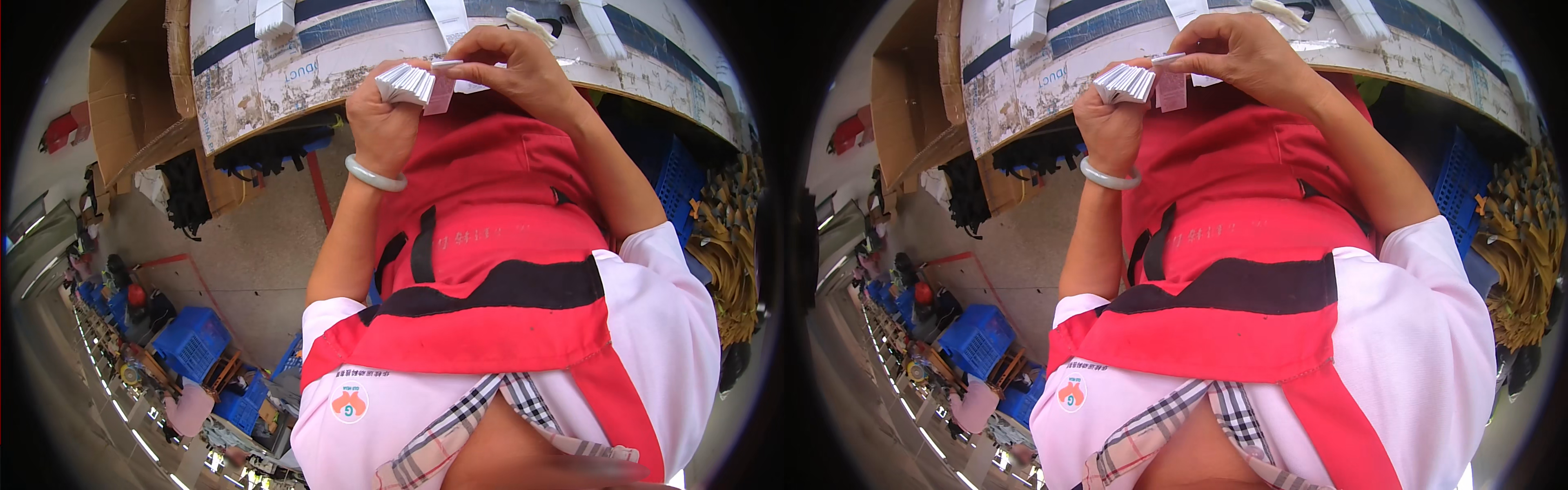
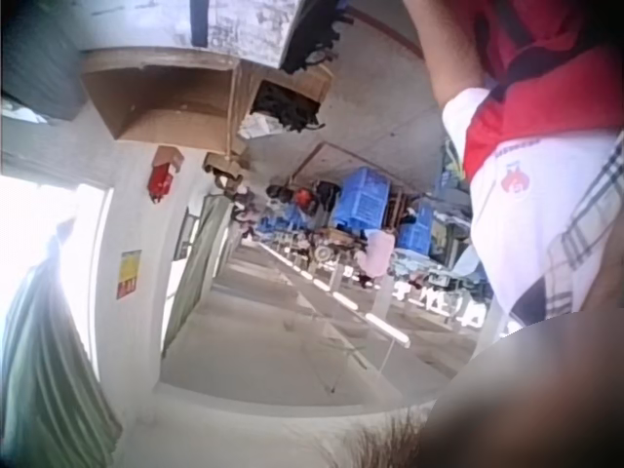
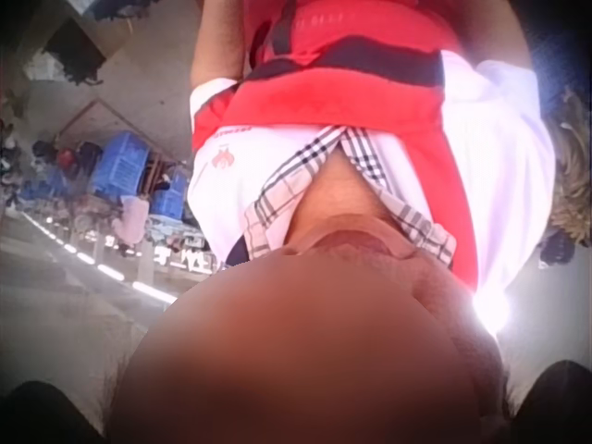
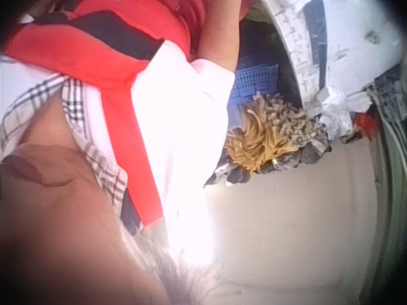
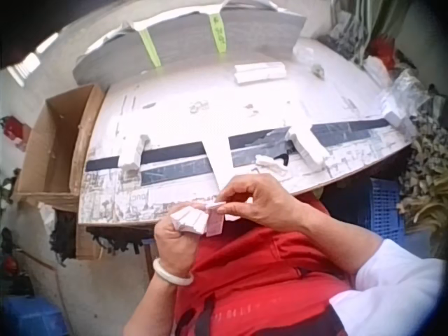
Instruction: The recorder prepares a mug and then folds a long strip of printed product labels into a neat stack at a workshop table.
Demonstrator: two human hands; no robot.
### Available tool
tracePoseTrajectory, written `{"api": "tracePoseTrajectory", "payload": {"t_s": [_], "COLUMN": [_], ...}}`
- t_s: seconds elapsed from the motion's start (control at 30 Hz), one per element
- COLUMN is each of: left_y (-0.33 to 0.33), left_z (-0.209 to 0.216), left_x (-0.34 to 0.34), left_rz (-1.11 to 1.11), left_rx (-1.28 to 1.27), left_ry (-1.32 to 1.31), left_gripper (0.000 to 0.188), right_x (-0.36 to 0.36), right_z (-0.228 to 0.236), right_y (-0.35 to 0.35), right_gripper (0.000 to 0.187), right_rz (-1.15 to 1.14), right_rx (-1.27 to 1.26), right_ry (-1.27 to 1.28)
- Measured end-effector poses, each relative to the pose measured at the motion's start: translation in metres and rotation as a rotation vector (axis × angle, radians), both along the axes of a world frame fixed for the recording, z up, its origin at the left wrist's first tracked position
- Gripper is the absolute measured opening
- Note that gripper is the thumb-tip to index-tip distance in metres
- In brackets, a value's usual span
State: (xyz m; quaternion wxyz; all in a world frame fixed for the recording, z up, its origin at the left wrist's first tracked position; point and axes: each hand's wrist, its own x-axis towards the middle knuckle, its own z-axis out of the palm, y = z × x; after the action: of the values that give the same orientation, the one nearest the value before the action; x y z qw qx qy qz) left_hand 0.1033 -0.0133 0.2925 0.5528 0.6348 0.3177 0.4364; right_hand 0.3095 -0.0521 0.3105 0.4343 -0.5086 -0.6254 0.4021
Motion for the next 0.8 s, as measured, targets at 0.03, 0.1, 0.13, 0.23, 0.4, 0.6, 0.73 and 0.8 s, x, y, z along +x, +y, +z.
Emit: {"api": "tracePoseTrajectory", "payload": {"t_s": [0.03,0.1,0.13,0.23,0.4,0.6,0.73,0.8], "left_y": [-0.001,-0.002,-0.003,-0.004,-0.003,-0.011,-0.012,-0.01], "left_z": [-0.002,-0.003,-0.003,-0.004,0.007,-0.001,-0.009,-0.009], "left_x": [0.001,0.0,-0.001,-0.004,-0.003,-0.002,-0.005,-0.009], "left_rz": [0.003,0.008,0.003,-0.019,-0.201,-0.39,-0.411,-0.433], "left_rx": [-0.004,-0.008,-0.032,-0.126,-0.671,-0.75,-0.74,-0.798], "left_ry": [-0.017,-0.033,-0.02,-0.016,-0.151,-0.269,-0.198,-0.192], "left_gripper": [0.017,0.016,0.016,0.015,0.018,0.05,0.039,0.025], "right_x": [-0.001,-0.003,-0.004,-0.006,0.004,-0.022,-0.027,-0.025], "right_z": [0.0,0.004,0.005,0.009,0.03,0.016,0.005,-0.004], "right_y": [-0.001,-0.003,-0.003,-0.002,-0.006,-0.011,-0.017,-0.016], "right_gripper": [0.024,0.023,0.023,0.019,0.016,0.015,0.02,0.021], "right_rz": [0.0,-0.001,0.0,0.044,0.303,0.049,-0.041,-0.029], "right_rx": [0.0,-0.104,-0.104,-0.1,-0.51,-0.375,-0.367,-0.305], "right_ry": [0.001,0.061,0.062,0.108,0.35,0.325,0.339,0.271]}}
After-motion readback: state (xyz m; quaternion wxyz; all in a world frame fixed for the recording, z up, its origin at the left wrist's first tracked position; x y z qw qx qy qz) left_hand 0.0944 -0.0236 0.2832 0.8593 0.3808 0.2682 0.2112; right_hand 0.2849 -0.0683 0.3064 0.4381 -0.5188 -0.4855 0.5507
